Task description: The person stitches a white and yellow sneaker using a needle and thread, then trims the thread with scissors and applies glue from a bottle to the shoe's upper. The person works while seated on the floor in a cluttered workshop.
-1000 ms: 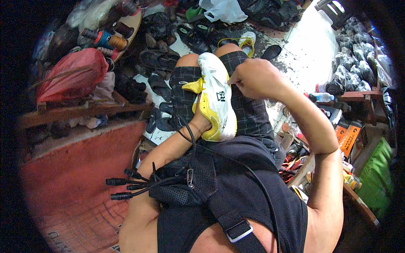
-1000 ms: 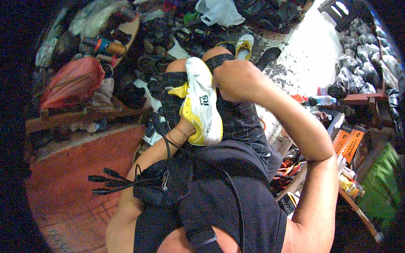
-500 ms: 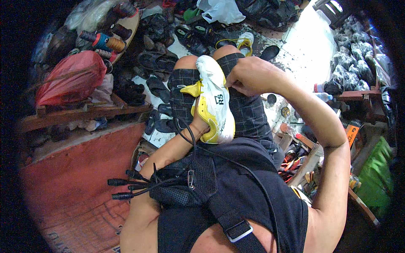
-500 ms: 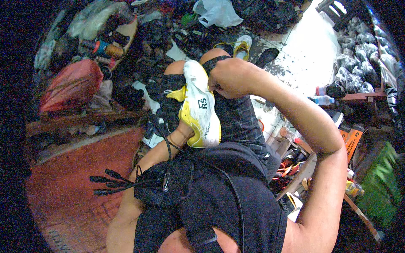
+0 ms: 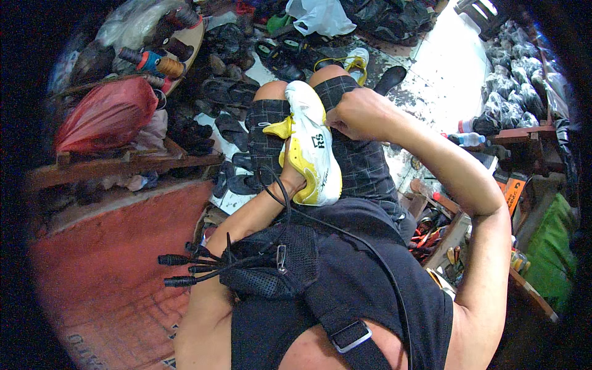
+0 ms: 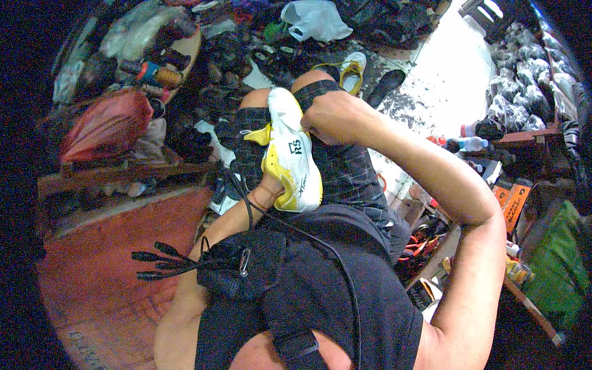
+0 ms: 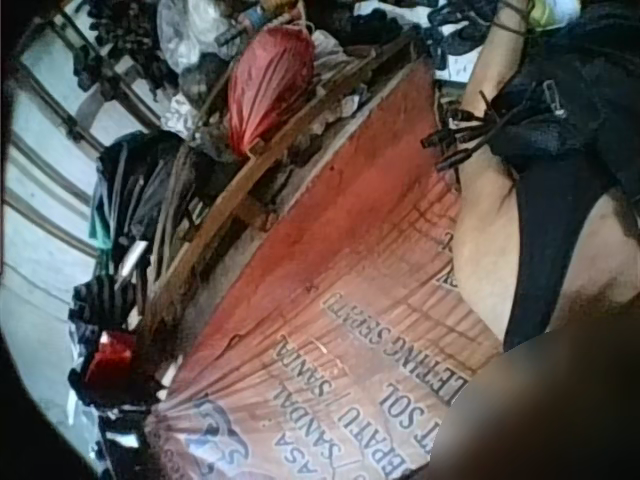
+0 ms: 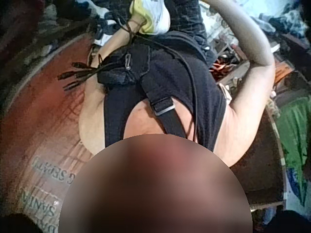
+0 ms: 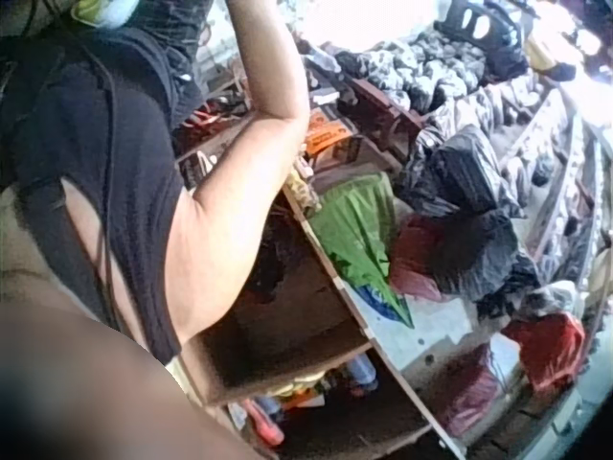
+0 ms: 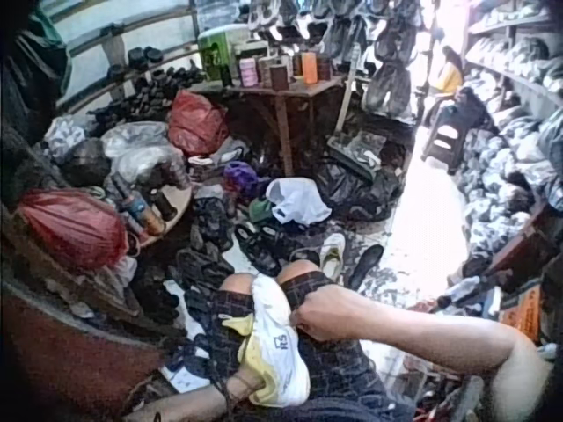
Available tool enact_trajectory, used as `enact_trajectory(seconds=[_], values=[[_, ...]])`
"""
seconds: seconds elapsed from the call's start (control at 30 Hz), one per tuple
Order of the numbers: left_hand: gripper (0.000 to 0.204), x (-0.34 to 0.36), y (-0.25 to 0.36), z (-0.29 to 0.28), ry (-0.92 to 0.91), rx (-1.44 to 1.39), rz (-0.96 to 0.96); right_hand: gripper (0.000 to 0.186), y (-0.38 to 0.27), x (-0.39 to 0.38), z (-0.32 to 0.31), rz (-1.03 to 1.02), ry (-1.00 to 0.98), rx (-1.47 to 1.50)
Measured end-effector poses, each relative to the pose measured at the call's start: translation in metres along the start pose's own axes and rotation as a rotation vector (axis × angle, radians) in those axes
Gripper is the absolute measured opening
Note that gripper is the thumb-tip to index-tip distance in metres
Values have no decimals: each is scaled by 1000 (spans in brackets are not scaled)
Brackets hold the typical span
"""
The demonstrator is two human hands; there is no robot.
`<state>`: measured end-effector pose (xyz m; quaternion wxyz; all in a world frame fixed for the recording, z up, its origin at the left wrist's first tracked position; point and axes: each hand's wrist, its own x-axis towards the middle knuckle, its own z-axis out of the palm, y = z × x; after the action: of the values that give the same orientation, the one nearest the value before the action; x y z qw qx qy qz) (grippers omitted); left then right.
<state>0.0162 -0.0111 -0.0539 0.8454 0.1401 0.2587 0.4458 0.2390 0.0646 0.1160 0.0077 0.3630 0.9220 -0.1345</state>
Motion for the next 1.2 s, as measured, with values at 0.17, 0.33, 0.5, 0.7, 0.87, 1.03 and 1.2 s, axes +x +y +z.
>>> enact_trajectory(seconds=[0.17,0.33,0.5,0.7,0.87,1.03,1.2], values=[[41,0,2,12,16,-74,5,6,-12,-2,12,35,111,34],[30,-13,19,49,83,153,61,10,-8,-12,9,-10,150,-17],[20,-43,63,61,194,849,67,18,-13,-20,9,87,156,-118],[20,-64,83,52,283,1111,24,70,-1,-30,3,250,114,-157],[22,-95,85,47,439,1244,200,87,45,-51,-16,416,-314,221],[35,-105,70,31,464,1380,342,78,44,-36,-8,257,-20,206],[36,-119,67,16,507,1316,349,76,50,-28,12,42,-9,395]])
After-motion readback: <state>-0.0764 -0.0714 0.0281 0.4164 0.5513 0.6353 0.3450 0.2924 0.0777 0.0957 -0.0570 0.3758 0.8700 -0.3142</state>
